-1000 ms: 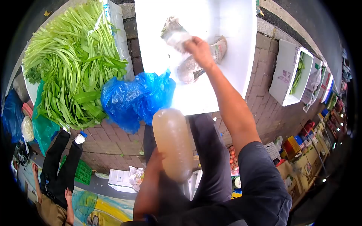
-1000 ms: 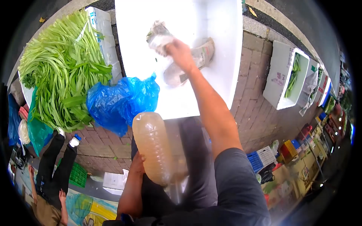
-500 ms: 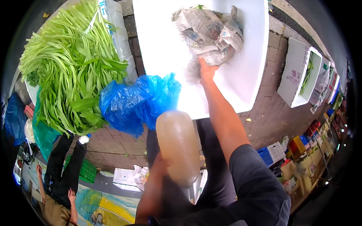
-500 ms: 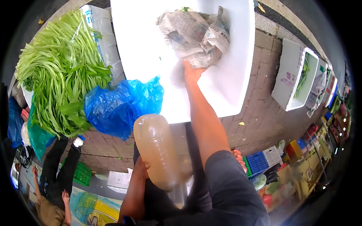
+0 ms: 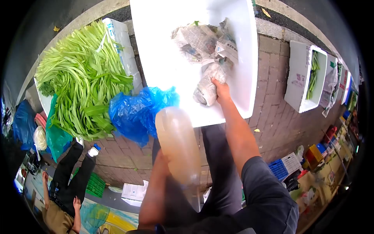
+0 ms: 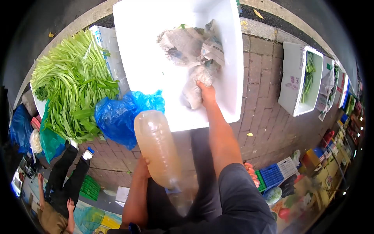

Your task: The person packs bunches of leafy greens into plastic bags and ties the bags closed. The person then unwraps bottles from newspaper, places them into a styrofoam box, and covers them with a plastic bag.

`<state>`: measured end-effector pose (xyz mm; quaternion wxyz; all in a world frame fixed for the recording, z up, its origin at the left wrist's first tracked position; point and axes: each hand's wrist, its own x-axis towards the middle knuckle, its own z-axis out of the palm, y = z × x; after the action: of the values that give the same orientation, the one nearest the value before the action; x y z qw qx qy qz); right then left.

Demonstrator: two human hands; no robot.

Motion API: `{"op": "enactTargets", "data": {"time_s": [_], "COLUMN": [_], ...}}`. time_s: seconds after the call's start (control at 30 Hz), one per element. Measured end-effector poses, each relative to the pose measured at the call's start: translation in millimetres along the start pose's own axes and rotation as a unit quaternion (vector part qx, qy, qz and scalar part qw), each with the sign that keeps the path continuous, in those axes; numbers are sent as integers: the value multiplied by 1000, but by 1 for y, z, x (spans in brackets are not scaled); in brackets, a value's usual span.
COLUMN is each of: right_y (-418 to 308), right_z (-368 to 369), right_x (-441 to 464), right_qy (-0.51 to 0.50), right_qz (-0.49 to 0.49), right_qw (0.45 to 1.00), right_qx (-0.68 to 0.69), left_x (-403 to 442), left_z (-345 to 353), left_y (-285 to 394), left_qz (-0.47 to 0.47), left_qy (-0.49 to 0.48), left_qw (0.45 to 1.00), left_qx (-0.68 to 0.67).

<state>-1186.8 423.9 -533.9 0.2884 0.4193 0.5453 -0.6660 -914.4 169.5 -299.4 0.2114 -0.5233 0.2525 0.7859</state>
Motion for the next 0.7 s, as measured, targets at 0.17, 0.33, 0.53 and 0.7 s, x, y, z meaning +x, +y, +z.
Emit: {"op": "enactTargets", "data": {"time_s": [0.17, 0.33, 0.53, 0.7], "right_y": [-40, -91, -134, -148], "right_z": [-15, -44, -65, -45], "right_x": [-46, -130, -226, -282], "right_qy": [-65, -190, -157, -157], "right_qz": [165, 176, 33, -26], "right_qw": [982, 953, 987, 983], "right_qx": [62, 154, -23, -88], "left_x": [45, 88, 155, 74], "left_z": [55, 115, 136, 213], "left_y": [62, 122, 127, 102], "left_qz": [58, 52, 121, 249], "left_qy": [-45, -31, 44, 61], "left_qw": [997, 985, 874, 793], "left_qx": [22, 160, 468, 552]}}
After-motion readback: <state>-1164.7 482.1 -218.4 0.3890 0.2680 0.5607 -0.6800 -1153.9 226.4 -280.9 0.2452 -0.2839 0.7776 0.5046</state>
